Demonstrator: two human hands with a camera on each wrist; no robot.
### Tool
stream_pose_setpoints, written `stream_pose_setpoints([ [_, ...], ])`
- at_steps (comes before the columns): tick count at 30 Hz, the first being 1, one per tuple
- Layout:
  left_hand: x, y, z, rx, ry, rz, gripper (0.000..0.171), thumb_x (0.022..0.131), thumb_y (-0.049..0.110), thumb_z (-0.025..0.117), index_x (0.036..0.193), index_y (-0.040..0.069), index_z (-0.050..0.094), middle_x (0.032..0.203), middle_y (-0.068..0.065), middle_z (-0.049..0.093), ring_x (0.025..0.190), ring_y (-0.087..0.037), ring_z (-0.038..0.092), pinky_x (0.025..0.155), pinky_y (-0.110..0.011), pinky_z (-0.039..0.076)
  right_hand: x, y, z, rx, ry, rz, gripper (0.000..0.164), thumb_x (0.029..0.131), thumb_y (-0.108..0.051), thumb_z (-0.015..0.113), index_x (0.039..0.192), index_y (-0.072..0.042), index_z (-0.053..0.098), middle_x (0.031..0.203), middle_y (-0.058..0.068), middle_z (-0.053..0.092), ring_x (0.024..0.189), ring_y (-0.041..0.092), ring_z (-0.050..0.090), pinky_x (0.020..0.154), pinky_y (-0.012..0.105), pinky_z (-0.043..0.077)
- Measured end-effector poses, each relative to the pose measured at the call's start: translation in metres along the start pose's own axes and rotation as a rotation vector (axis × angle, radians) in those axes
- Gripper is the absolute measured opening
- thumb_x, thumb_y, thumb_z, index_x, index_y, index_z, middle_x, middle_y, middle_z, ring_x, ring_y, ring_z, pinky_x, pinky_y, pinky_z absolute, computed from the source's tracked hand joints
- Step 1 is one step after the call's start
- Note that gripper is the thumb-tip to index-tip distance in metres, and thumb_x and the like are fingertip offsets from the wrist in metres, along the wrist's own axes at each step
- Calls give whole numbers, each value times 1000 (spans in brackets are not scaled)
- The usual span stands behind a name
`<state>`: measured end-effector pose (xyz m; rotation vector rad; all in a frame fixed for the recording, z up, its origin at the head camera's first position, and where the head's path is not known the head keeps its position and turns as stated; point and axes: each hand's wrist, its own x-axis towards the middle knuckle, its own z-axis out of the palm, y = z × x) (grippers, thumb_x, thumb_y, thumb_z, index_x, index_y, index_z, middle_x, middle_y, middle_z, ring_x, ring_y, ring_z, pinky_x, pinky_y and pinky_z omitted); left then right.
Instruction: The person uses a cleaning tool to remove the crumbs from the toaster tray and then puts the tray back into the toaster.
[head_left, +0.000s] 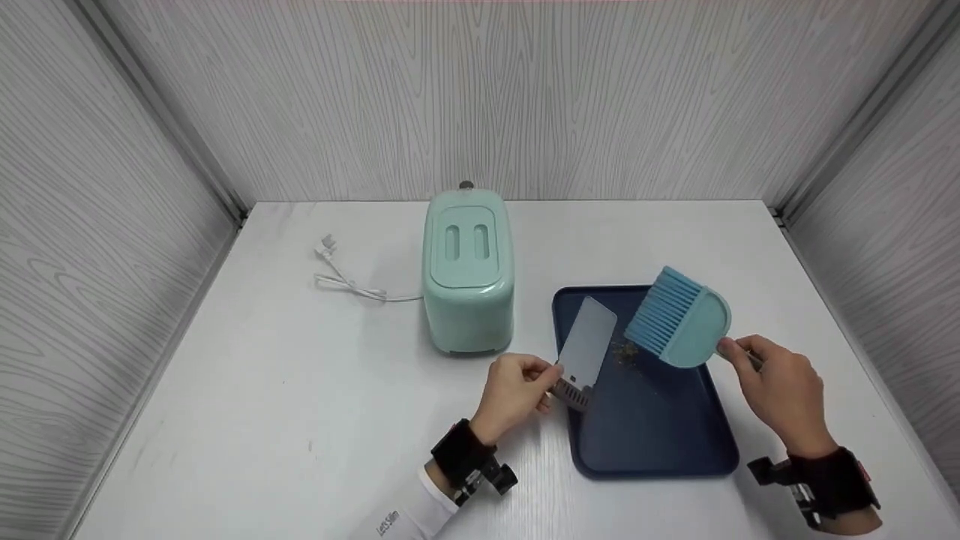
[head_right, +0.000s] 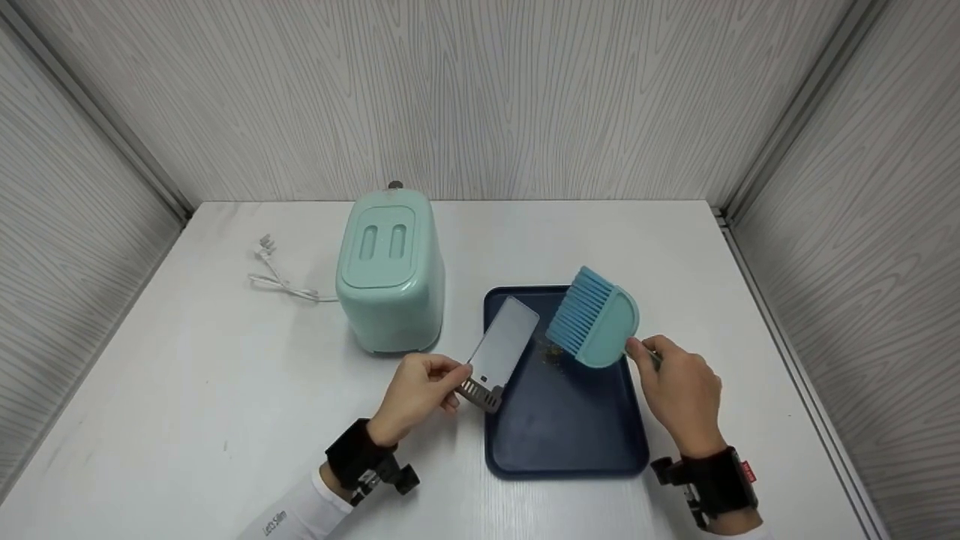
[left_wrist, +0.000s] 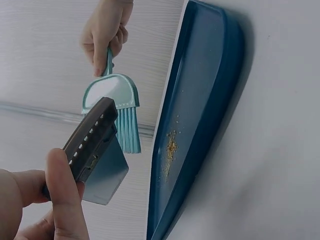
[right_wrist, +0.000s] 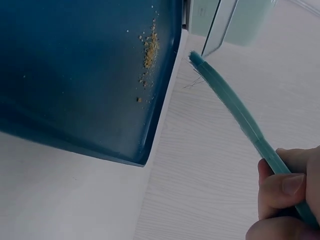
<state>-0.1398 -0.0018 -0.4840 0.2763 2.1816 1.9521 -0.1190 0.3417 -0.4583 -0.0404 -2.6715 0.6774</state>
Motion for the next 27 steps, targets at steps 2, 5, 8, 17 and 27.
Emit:
stream_pose_setpoints([
  [2, -1, 0, -1, -17, -2, -5, 21, 90, 18, 69, 90, -3, 72, 74, -20, 69, 45, -7, 60, 50, -37, 59, -1, 0, 0, 13, -27, 16, 37, 97, -41, 56, 95, -8, 71, 80, 16, 74, 50, 5, 46, 41, 25, 32],
  [5, -1, -1, -2, -37, -6, -22, 22, 91, 19, 69, 92, -3, 72, 78, -25, 69, 47, -8, 60, 50, -33, 59, -1, 1, 0, 20, -55, 27, 39, 99, -41, 52, 95, -7, 69, 80, 15, 73, 51, 8, 46, 42, 25, 32],
  [8, 0, -3, -2, -55, -7, -50, 24, 91, 18, 68, 96, -5, 71, 83, -29, 69, 48, -8, 60, 51, -32, 59, -2, 2, 1, 12, -89, 30, 41, 101, -41, 47, 94, -5, 66, 74, 13, 68, 52, 11, 45, 42, 26, 31],
  [17, -10, 11, -6, -107, -36, -133, 27, 92, 9, 65, 102, -16, 66, 95, -40, 65, 50, -13, 60, 54, -36, 60, -6, 4, 13, -5, -194, 58, 45, 105, -40, 37, 78, -8, 54, 61, 2, 44, 51, 15, 38, 42, 28, 27],
  [27, -18, 17, -12, -175, -60, -150, 24, 92, 8, 64, 103, -14, 66, 101, -42, 63, 51, -13, 62, 55, -33, 60, -5, 7, 15, 1, -210, 73, 46, 106, -38, 30, 74, -8, 44, 61, 2, 37, 52, 18, 37, 44, 29, 27],
])
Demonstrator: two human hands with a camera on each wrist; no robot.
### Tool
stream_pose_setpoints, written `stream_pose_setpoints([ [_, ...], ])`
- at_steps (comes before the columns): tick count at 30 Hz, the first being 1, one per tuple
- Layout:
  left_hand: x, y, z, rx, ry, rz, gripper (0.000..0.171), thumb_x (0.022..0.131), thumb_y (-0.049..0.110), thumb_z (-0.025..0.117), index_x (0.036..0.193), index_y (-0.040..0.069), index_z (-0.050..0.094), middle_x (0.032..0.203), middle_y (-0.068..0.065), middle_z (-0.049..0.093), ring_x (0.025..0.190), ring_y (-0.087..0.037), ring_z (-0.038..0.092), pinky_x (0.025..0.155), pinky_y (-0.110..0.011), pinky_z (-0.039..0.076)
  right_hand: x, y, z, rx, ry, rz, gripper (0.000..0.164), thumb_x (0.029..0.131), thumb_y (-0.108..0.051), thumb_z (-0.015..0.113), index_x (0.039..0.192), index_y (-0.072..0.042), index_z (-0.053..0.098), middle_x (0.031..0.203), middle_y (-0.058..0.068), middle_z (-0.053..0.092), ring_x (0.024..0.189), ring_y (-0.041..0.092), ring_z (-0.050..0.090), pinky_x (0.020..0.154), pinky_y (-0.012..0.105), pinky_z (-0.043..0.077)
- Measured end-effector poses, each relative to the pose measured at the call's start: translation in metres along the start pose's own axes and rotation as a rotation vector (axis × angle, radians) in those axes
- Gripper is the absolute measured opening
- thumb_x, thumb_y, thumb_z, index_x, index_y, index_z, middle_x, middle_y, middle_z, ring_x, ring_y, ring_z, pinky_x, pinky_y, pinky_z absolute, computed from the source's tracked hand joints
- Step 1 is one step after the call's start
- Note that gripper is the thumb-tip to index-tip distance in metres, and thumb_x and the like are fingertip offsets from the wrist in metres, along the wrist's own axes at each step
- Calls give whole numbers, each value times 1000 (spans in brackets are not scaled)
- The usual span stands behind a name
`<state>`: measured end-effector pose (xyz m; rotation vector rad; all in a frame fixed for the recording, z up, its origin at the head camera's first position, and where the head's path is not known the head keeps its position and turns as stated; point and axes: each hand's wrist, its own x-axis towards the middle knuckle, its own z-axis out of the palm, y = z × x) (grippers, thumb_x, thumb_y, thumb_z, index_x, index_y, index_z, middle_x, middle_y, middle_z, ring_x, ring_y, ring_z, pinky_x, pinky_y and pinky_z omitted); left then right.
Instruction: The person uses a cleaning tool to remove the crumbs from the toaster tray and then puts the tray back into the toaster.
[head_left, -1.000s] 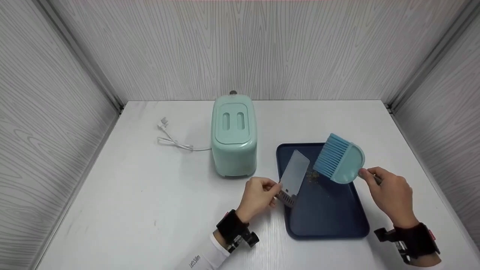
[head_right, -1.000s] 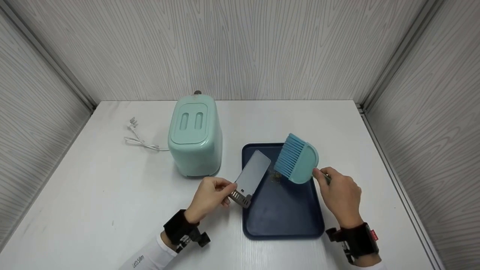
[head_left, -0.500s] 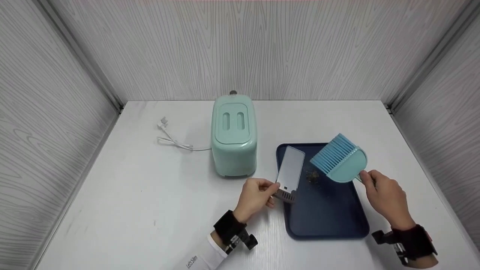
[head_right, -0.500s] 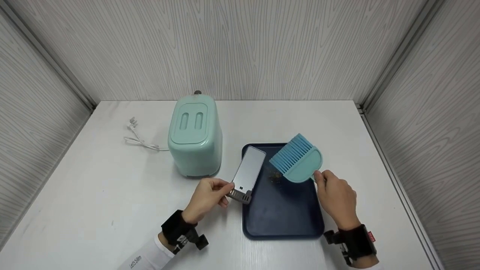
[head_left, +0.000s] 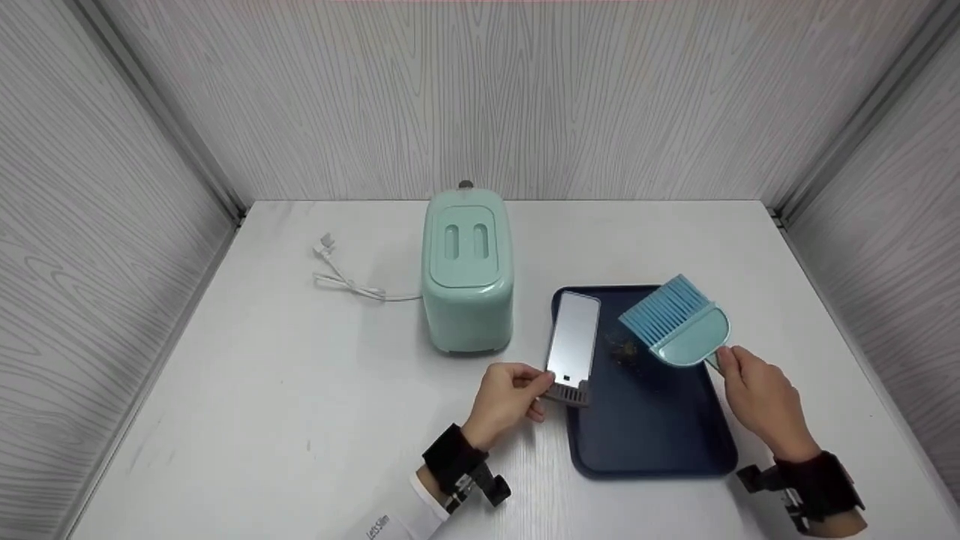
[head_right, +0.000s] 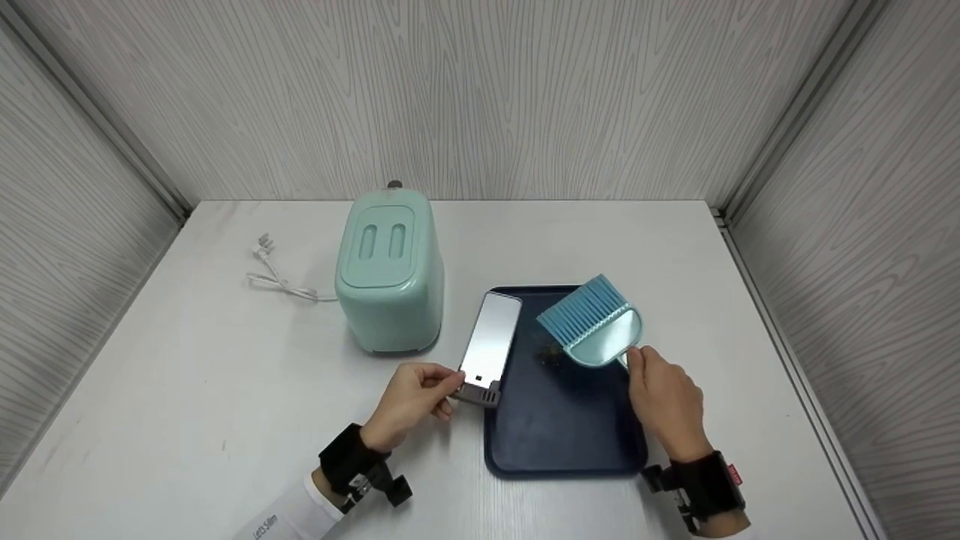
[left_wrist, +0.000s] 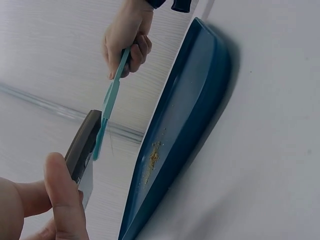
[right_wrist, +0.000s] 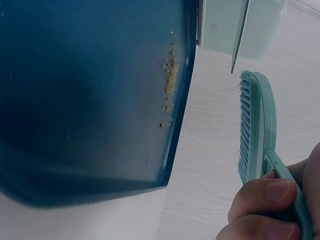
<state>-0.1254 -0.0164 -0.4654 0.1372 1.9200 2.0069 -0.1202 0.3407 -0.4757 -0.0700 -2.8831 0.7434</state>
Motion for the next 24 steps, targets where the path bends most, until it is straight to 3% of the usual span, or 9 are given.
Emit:
stream_pose_setpoints([
  [8, -5, -3, -7, 3, -2, 1, 26, 93, 9, 63, 104, -14, 65, 102, -43, 63, 52, -13, 63, 58, -36, 61, 9, 10, -17, -21, 39, 20, 47, 106, -37, 27, 79, -6, 48, 64, 9, 46, 53, 21, 42, 45, 30, 30],
  [15, -11, -8, -15, 2, 24, 3, 25, 93, 10, 64, 103, -13, 66, 97, -34, 68, 54, -14, 64, 58, -36, 61, 22, 28, -29, -26, 43, 61, 51, 106, -40, 24, 79, -4, 48, 64, 10, 46, 54, 24, 44, 45, 31, 30],
  [24, -17, -12, -24, 15, 44, 16, 25, 93, 11, 64, 104, -12, 67, 96, -30, 69, 54, -14, 65, 58, -37, 61, 35, 57, -29, -47, 18, 113, 54, 105, -43, 20, 79, -4, 46, 64, 11, 46, 54, 23, 44, 44, 32, 31],
])
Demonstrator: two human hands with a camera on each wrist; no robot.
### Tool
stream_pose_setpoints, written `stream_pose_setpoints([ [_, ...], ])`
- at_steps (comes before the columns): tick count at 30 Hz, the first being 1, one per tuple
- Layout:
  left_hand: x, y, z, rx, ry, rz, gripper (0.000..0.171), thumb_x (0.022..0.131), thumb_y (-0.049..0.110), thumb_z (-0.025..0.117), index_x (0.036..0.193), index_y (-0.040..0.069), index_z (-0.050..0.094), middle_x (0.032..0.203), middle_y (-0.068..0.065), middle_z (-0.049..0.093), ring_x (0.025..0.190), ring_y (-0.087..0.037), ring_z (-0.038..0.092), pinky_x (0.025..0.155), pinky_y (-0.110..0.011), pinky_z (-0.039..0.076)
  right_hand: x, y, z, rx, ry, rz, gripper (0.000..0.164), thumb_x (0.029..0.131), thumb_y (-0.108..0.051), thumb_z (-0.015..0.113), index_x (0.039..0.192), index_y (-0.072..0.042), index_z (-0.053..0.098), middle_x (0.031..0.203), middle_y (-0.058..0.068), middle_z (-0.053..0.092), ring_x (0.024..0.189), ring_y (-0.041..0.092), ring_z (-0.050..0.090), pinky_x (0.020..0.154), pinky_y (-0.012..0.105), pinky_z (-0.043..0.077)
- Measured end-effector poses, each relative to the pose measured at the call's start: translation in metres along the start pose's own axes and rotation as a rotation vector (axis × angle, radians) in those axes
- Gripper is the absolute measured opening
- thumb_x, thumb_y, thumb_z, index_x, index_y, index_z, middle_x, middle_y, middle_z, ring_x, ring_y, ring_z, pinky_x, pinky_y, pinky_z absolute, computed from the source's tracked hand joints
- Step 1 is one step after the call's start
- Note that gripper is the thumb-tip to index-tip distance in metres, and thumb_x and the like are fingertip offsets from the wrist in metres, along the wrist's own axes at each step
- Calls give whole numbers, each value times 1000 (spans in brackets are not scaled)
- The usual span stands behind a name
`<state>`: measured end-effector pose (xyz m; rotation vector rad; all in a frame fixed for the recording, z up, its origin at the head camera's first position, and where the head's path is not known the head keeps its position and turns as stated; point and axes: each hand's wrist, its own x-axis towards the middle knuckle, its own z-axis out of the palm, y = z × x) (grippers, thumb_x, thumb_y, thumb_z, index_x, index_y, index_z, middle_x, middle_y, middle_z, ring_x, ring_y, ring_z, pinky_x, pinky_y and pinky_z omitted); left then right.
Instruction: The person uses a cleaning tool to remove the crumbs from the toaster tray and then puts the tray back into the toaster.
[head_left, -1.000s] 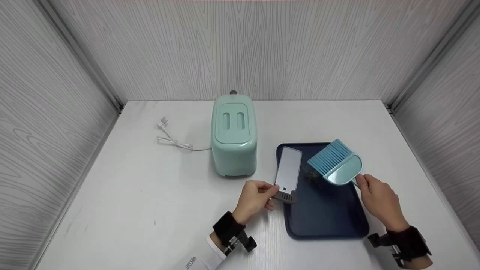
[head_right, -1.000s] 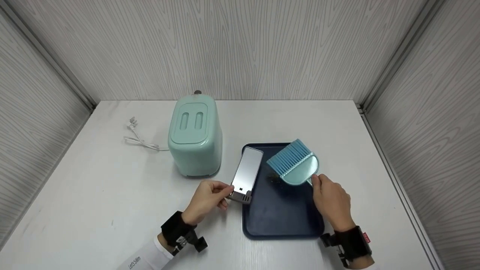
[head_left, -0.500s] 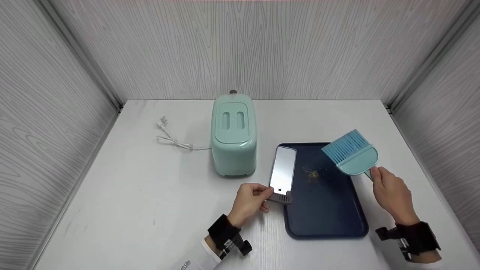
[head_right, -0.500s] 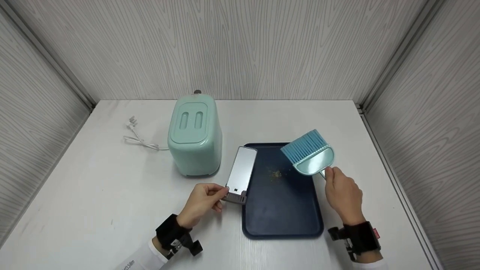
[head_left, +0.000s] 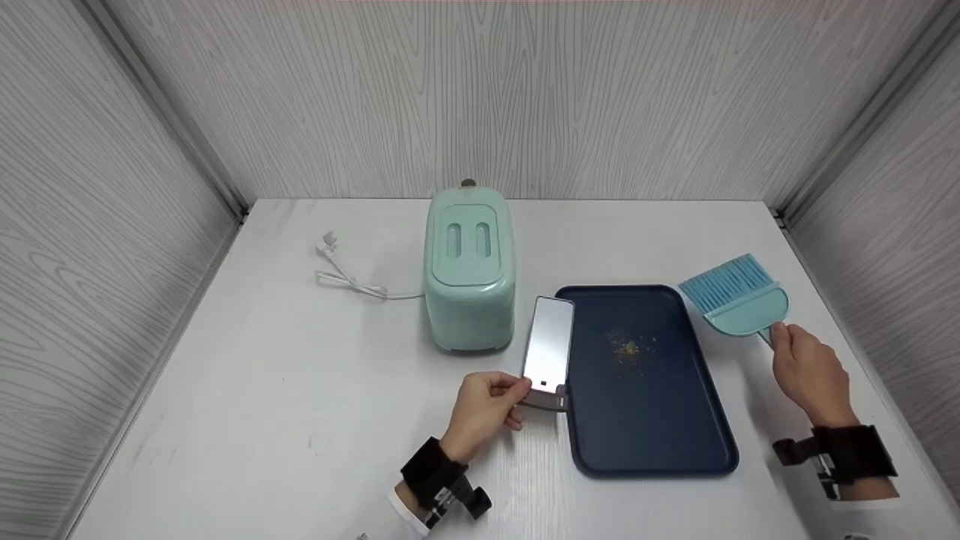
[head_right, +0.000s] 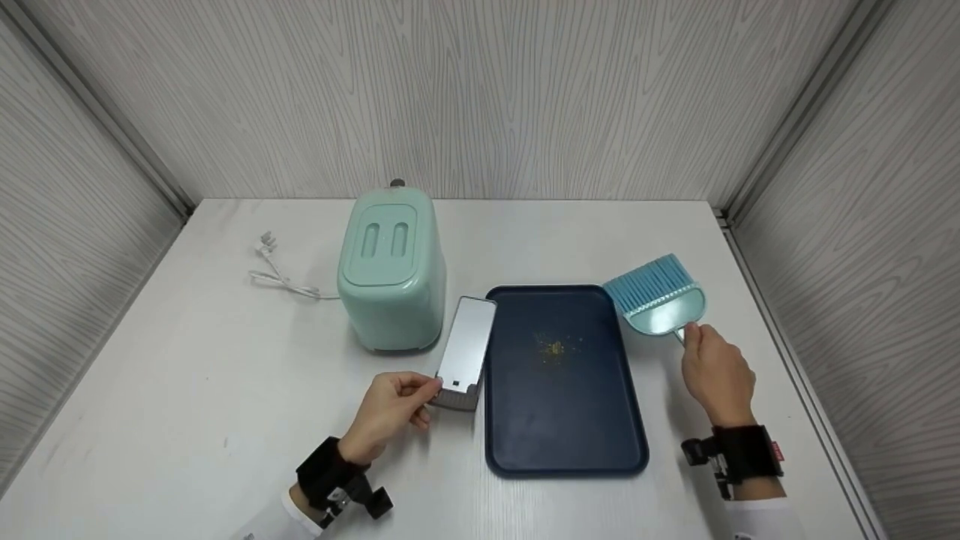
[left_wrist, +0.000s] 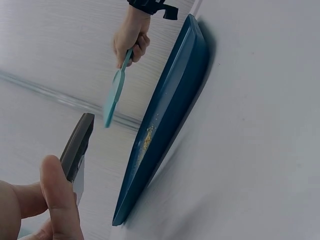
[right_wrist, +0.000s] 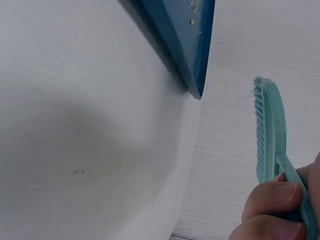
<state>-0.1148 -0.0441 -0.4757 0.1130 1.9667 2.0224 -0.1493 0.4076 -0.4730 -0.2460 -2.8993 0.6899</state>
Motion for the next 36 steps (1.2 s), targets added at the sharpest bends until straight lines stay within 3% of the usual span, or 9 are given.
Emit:
stream_pose_setpoints([
  [11, -5, -2, -2, 4, 26, 6, 26, 93, 11, 64, 103, -13, 67, 94, -31, 69, 53, -15, 65, 56, -37, 61, 9, 26, 8, -15, -88, 53, 56, 105, -43, 17, 83, -3, 49, 68, 11, 49, 58, 23, 46, 46, 31, 33],
  [22, -6, -3, -4, 15, 39, -17, 24, 93, 12, 65, 101, -11, 68, 92, -32, 69, 54, -16, 66, 56, -35, 61, 11, 36, 13, -26, -169, 86, 55, 105, -43, 17, 81, -3, 47, 68, 8, 45, 62, 22, 45, 49, 30, 32],
  [30, -6, -6, -5, -1, 10, -7, 27, 94, 13, 64, 105, -12, 66, 96, -36, 66, 56, -16, 66, 59, -37, 61, 12, 39, 12, -52, -214, 124, 57, 104, -45, 19, 81, -3, 51, 68, 7, 49, 63, 22, 48, 49, 30, 35],
  [33, -6, -7, -5, -1, 13, -8, 27, 93, 13, 64, 104, -12, 67, 95, -35, 67, 56, -16, 66, 59, -38, 61, 11, 39, 10, -67, -222, 136, 61, 103, -47, 25, 88, 1, 58, 72, 11, 56, 65, 23, 52, 49, 30, 36],
  [36, -6, -7, -5, -3, 16, -10, 26, 93, 13, 65, 103, -12, 67, 94, -33, 68, 55, -16, 66, 59, -39, 61, 10, 38, 9, -73, -227, 133, 64, 101, -51, 32, 105, 6, 61, 84, 19, 64, 71, 26, 58, 50, 29, 38],
])
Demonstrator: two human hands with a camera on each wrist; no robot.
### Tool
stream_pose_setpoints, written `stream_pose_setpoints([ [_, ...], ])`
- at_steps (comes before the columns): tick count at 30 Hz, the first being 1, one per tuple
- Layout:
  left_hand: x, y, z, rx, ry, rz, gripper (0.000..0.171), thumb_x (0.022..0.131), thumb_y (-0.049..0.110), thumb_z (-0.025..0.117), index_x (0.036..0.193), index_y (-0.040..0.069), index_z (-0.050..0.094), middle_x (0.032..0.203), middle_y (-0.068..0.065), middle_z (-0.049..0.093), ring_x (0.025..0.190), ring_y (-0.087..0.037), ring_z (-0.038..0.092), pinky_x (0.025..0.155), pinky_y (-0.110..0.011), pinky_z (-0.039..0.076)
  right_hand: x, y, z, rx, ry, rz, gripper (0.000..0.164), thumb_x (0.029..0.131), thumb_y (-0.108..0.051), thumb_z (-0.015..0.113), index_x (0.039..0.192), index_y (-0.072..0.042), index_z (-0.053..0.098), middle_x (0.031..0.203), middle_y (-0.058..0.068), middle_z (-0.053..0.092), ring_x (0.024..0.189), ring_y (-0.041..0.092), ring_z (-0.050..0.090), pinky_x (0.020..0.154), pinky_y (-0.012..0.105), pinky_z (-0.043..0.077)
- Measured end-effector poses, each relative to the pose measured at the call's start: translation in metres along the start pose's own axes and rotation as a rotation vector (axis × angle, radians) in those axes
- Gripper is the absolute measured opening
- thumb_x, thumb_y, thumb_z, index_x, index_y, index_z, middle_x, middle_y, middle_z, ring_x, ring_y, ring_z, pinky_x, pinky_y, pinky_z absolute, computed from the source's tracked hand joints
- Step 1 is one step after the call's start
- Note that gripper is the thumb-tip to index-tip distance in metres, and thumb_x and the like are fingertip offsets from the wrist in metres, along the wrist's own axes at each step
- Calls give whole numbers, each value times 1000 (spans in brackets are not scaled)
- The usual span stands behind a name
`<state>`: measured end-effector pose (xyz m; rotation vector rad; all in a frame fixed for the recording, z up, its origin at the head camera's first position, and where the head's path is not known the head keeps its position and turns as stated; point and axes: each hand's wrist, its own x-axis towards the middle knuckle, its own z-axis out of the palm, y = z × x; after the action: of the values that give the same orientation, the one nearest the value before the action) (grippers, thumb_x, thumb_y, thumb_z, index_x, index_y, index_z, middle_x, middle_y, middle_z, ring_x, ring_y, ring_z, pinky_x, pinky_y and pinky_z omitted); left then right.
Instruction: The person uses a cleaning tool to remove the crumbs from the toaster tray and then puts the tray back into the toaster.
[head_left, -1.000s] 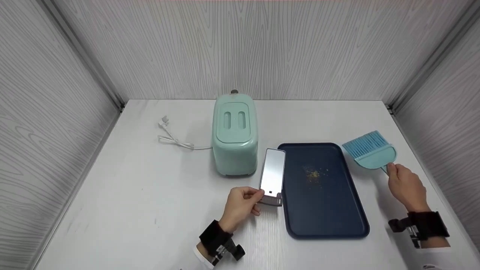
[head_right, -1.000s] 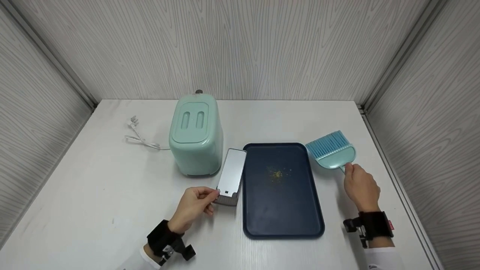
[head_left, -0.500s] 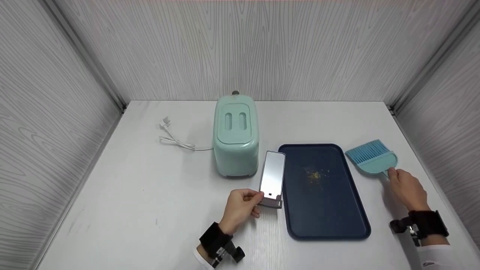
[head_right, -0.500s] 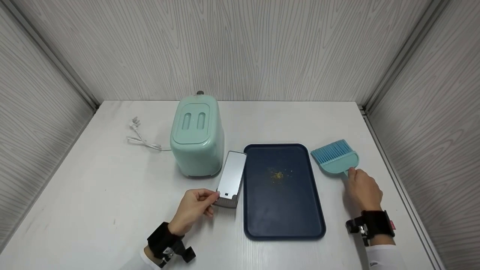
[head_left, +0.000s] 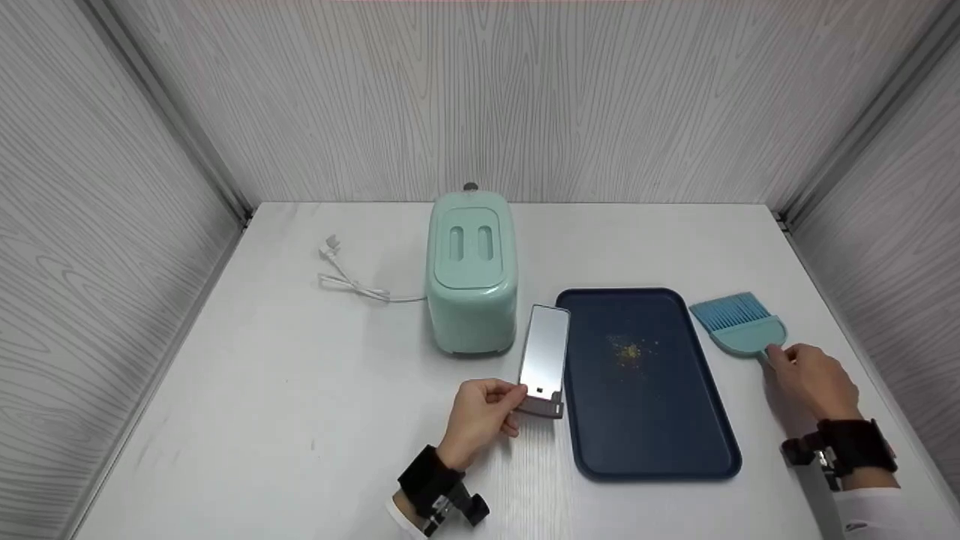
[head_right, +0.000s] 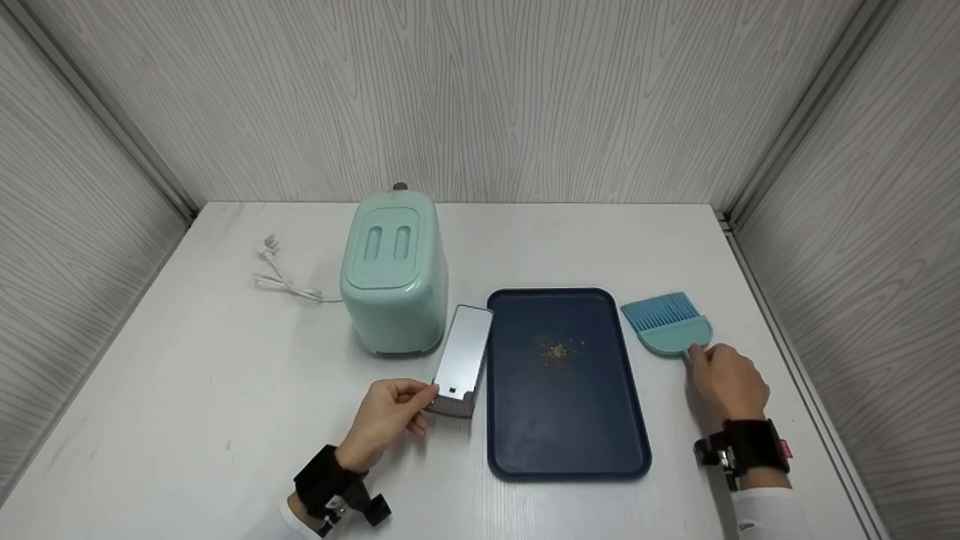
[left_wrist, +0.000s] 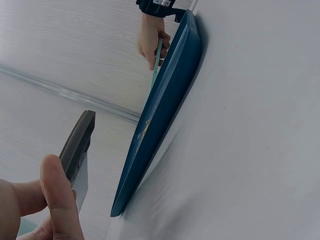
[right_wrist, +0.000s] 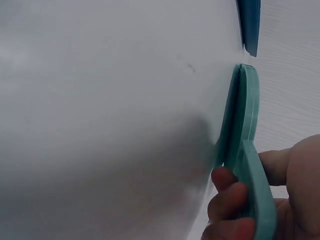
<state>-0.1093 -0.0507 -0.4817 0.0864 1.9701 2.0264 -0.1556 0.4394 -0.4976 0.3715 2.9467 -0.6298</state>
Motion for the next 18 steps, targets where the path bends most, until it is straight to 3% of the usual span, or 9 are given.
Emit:
stream_pose_setpoints([
  [3, 0, 1, 0, -5, 2, -6, 27, 93, 13, 65, 103, -12, 67, 95, -34, 68, 54, -15, 65, 58, -39, 61, -1, 0, -1, -3, 3, -1, 68, 98, -56, 39, 114, 7, 59, 93, 22, 67, 75, 27, 61, 50, 28, 40],
  [8, -1, 2, 0, -10, 6, -14, 27, 93, 12, 65, 104, -13, 67, 95, -35, 67, 54, -15, 65, 58, -39, 61, -2, 2, -2, -2, 0, -6, 68, 95, -59, 46, 109, 6, 60, 93, 22, 67, 72, 25, 60, 50, 29, 40],
  [13, -1, 0, 0, -14, 6, -12, 27, 93, 12, 64, 103, -13, 66, 96, -44, 62, 54, -15, 64, 59, -39, 61, 0, 3, -1, -14, -46, -9, 65, 97, -55, 46, 106, 7, 62, 87, 18, 67, 71, 24, 57, 49, 28, 39],
  [18, -1, 0, 0, -10, 16, -16, 26, 93, 12, 65, 102, -13, 67, 96, -43, 62, 54, -14, 64, 58, -37, 61, 0, 3, -1, -22, -68, -3, 65, 97, -55, 44, 108, 7, 62, 87, 17, 66, 72, 24, 57, 50, 29, 38],
])
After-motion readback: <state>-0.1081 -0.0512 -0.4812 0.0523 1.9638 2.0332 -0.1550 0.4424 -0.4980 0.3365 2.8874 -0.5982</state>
